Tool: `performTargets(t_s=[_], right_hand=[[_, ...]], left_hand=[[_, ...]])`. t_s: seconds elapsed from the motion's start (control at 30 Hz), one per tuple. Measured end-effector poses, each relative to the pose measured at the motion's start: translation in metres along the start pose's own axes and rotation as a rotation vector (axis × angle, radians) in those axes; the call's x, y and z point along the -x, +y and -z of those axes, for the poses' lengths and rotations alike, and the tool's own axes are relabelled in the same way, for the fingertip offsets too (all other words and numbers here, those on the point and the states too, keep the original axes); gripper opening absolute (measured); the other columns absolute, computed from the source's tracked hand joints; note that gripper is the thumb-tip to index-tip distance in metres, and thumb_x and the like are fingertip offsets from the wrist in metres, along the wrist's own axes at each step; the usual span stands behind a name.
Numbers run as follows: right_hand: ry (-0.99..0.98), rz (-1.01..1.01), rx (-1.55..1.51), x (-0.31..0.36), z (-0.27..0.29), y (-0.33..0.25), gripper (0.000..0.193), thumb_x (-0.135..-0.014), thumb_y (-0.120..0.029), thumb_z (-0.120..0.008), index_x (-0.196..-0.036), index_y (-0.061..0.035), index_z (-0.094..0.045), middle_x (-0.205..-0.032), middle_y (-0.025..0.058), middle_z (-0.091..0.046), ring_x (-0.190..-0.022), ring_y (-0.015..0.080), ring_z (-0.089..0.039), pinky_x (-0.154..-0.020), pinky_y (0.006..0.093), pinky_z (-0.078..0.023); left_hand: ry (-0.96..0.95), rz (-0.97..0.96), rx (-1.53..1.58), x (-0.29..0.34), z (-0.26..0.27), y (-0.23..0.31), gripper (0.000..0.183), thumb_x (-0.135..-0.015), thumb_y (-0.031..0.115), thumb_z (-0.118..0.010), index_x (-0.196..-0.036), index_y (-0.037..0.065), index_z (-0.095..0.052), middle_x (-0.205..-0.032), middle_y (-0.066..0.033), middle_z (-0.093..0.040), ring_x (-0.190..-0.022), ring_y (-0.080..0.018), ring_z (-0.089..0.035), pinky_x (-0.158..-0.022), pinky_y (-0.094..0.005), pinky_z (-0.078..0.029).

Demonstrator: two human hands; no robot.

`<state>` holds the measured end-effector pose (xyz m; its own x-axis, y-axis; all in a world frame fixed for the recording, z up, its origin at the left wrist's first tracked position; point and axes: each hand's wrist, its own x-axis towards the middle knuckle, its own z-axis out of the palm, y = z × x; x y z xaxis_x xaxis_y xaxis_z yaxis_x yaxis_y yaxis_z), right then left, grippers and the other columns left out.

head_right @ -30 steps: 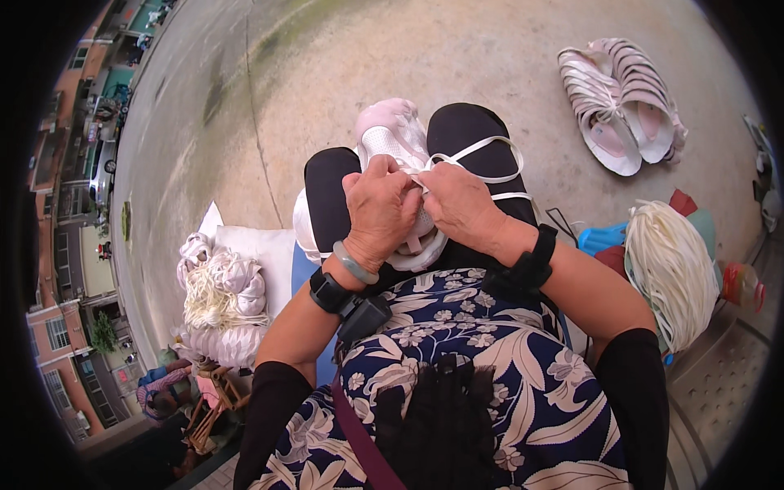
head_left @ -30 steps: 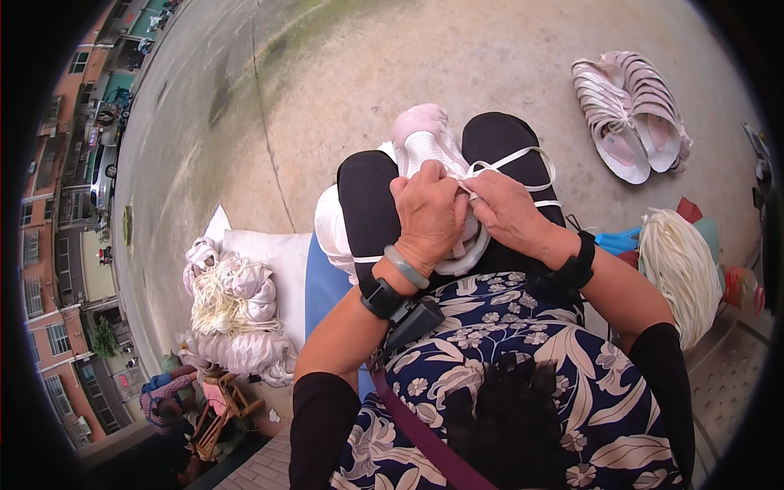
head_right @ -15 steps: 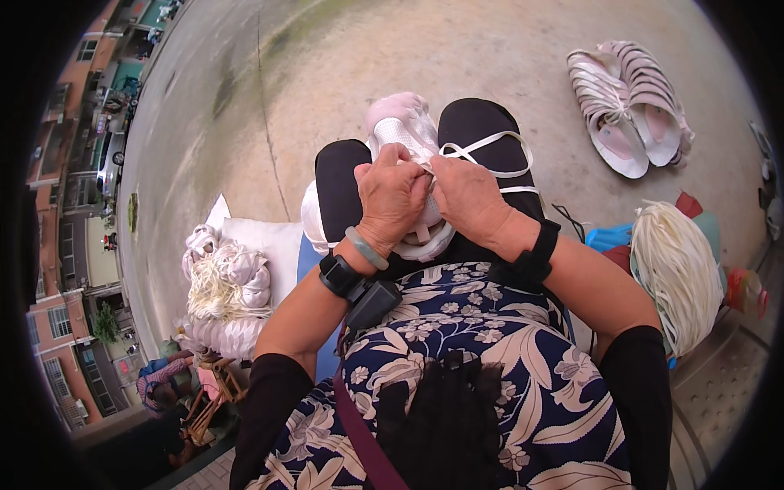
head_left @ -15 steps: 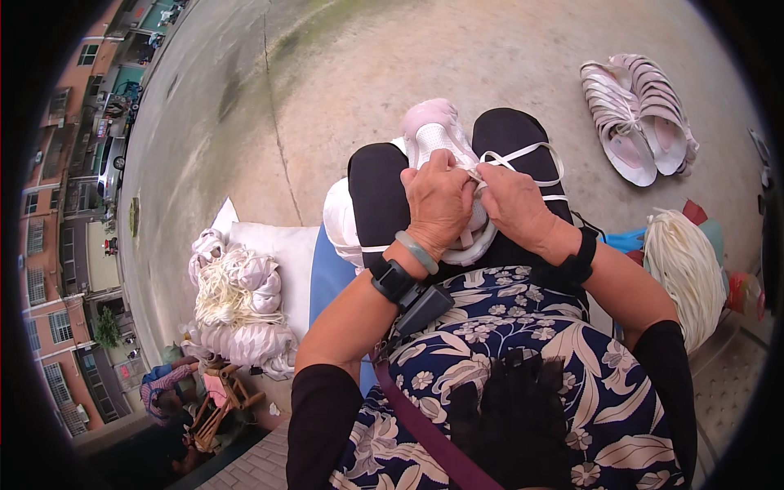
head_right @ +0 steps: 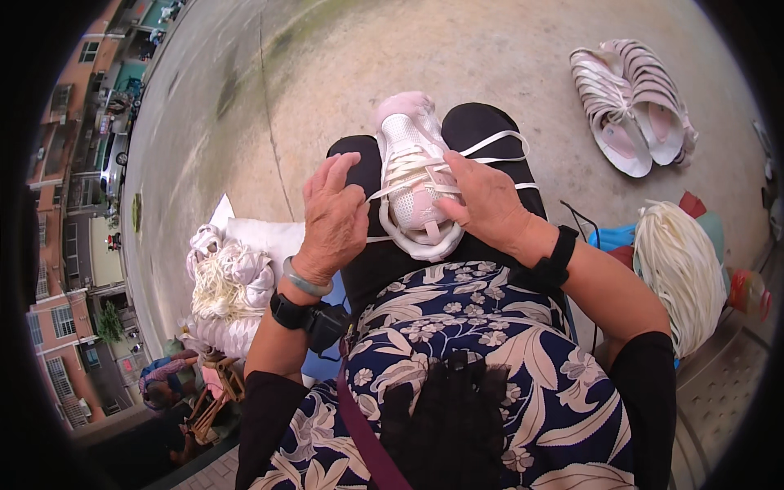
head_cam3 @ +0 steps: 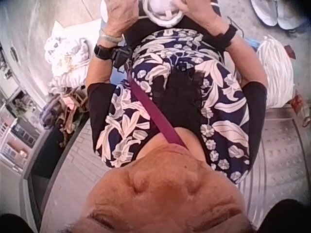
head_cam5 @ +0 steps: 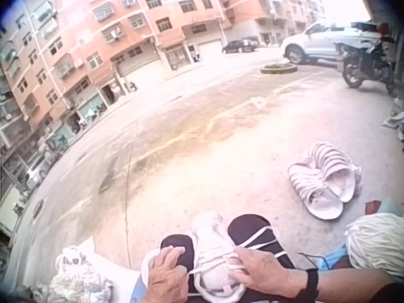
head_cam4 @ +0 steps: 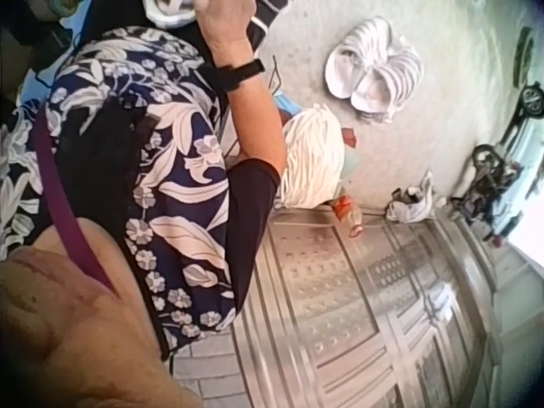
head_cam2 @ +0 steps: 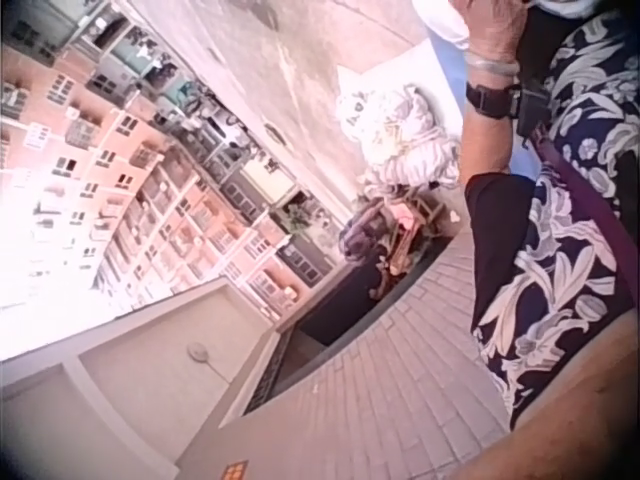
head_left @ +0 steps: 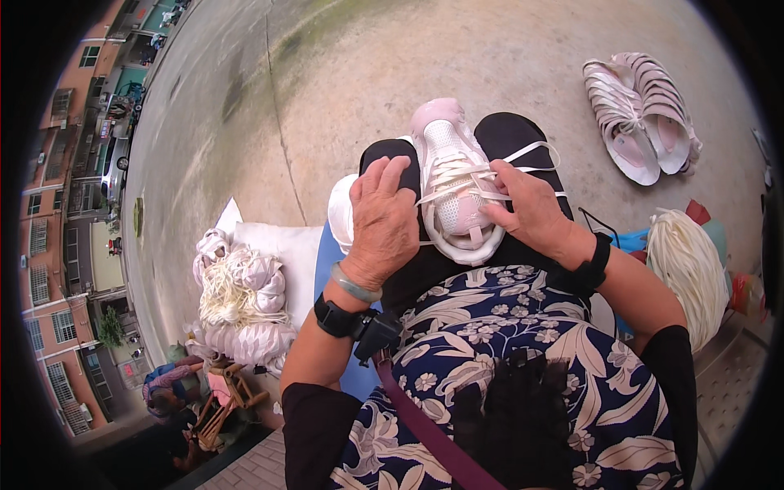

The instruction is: The person laces a shoe by hand, threading a lace through the eyelets and pulling it tight. They continue threading the lace through the remaining eyelets and secure it by pulling both ends.

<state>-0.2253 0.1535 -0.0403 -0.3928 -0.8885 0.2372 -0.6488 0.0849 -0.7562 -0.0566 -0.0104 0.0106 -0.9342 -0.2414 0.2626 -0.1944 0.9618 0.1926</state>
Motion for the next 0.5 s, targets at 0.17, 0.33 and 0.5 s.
performTargets(t_s=[0.17, 0.33, 0.5], right_hand=[[-0.031, -0.236, -0.28, 0.005, 0.002, 0.013, 0.044, -0.081, -0.021, -0.06, -0.113, 0.0044, -0.044, -0.082, 0.0184, -0.062, -0.075, 0.0332, -0.061, -0.068, 0.037, -0.048], [-0.016, -0.368, -0.43, -0.013, 0.002, 0.027, 0.033, -0.083, -0.015, -0.056, -0.108, 0.0055, -0.049, -0.069, 0.0121, -0.061, -0.063, 0.0197, -0.061, -0.059, 0.0302, -0.046], [-0.117, -0.356, -0.401, -0.025, 0.001, 0.027, 0.024, -0.08, -0.014, -0.061, -0.096, 0.0034, -0.057, -0.062, 0.0076, -0.058, -0.054, 0.0118, -0.052, -0.053, 0.0265, -0.043]], left_hand=[[0.008, 0.375, -0.276, 0.116, 0.032, -0.084, 0.003, -0.07, 0.002, -0.054, -0.07, 0.0, -0.053, -0.12, -0.0187, -0.051, -0.11, -0.0367, -0.045, -0.094, -0.0459, -0.03], [-0.226, 0.993, -0.332, 0.203, 0.035, -0.125, 0.005, -0.072, 0.006, -0.055, -0.076, 0.004, -0.054, -0.117, -0.0137, -0.054, -0.106, -0.033, -0.049, -0.087, -0.0459, -0.036], [-0.006, 0.523, -0.139, 0.144, 0.009, -0.092, 0.016, -0.073, 0.012, -0.063, -0.087, 0.006, -0.057, -0.112, -0.0108, -0.057, -0.099, -0.031, -0.052, -0.083, -0.0415, -0.038]])
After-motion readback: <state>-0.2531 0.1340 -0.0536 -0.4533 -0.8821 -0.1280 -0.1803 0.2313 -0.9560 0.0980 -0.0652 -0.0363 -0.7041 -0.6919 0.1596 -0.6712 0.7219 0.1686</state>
